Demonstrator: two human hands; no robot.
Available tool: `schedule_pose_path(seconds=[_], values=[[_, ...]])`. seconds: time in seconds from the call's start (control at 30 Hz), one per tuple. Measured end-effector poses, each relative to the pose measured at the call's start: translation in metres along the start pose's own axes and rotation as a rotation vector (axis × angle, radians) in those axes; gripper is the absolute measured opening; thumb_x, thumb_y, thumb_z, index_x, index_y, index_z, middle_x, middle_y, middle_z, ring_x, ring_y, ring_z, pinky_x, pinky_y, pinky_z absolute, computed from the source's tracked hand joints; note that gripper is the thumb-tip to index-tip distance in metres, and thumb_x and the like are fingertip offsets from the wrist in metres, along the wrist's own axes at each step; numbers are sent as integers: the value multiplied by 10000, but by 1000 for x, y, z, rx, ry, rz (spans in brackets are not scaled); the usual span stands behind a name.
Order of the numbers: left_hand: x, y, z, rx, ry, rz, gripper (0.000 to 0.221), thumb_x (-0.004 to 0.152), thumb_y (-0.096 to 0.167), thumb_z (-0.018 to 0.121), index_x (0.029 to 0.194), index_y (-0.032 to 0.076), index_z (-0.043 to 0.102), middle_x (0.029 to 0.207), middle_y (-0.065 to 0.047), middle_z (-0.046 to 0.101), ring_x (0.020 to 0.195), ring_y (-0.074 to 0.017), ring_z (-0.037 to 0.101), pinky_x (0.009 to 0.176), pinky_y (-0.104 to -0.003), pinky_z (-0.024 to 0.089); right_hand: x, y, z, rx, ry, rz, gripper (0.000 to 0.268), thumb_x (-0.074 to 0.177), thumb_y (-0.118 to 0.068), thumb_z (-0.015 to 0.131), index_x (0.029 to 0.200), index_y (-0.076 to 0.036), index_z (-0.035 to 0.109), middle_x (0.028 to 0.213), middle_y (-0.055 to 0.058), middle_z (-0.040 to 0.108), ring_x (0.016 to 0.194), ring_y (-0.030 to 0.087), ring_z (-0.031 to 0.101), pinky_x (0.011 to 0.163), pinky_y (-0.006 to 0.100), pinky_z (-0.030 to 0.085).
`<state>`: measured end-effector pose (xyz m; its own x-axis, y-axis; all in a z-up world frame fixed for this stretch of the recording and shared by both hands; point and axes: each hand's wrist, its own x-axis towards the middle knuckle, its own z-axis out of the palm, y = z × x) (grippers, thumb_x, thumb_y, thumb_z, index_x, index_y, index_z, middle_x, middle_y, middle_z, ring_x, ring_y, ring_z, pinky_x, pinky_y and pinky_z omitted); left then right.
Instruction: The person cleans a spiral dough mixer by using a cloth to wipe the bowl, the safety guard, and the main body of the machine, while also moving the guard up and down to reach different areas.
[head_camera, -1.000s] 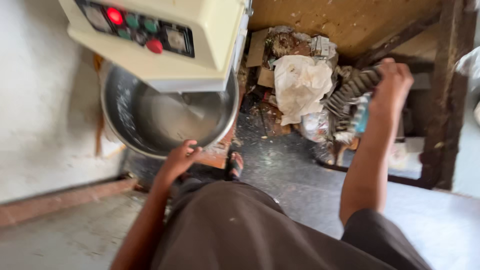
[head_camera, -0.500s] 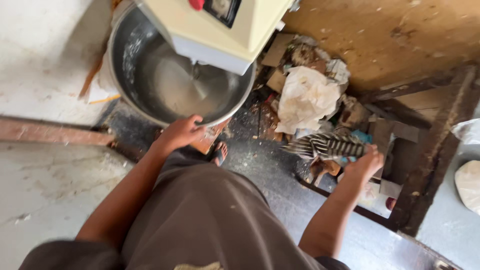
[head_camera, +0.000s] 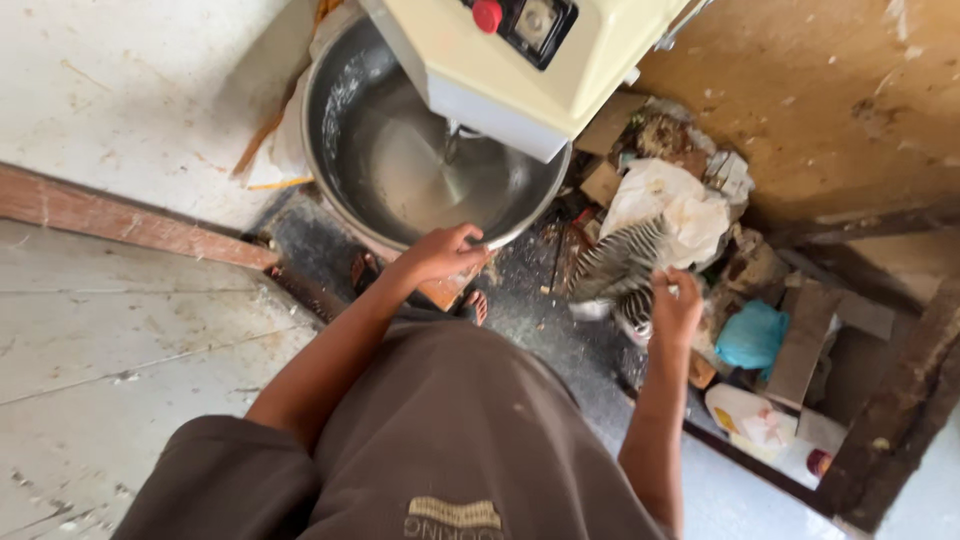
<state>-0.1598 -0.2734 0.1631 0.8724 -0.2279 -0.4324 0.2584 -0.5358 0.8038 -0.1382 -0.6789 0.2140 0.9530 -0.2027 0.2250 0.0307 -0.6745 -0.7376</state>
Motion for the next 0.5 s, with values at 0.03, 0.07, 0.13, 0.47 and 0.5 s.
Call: schedule_pose_path(seconds=[0.03,0.07,0.13,0.47,0.5], values=[[-5,-8,3,-58,0,8,718,878,533,695,1402,65,546,1106,-176,772,975,-261,759,839,-381,574,-9,-5,5,-64,46,-117,192,978,-145,738,932,7,630,1208,203,581,1085,257,595,703,350,613],[7,-9,-7,-107,26,41,748,851,530,723,1397,53,541,1086,-177,779,976,-258,759,828,-385,576,0,-15,9,-64,57,-89,186,984,-142,743,936,6,641,1155,191,596,1038,252,607,689,346,595],[8,-8,-8,-182,74,-39,732,883,554,687,1409,65,547,1133,-184,766,992,-263,756,849,-386,580,-6,-40,4,-80,62,-5,174,996,-136,753,945,5,664,1051,169,627,942,240,632,661,338,560],[14,10,0,-880,-31,-330,921,984,715,617,1581,46,405,1545,-173,453,1342,-301,420,1018,-449,409,-28,-176,48,984,-601,192,111,1085,-148,640,1047,-45,624,957,50,651,884,129,602,822,287,506],[9,16,-5,-968,-70,-278,938,928,720,625,1552,51,419,1498,-173,519,1315,-298,500,1020,-436,459,-29,-177,50,1069,-614,226,126,1099,-157,631,1050,-45,600,962,56,660,889,137,618,837,298,519]])
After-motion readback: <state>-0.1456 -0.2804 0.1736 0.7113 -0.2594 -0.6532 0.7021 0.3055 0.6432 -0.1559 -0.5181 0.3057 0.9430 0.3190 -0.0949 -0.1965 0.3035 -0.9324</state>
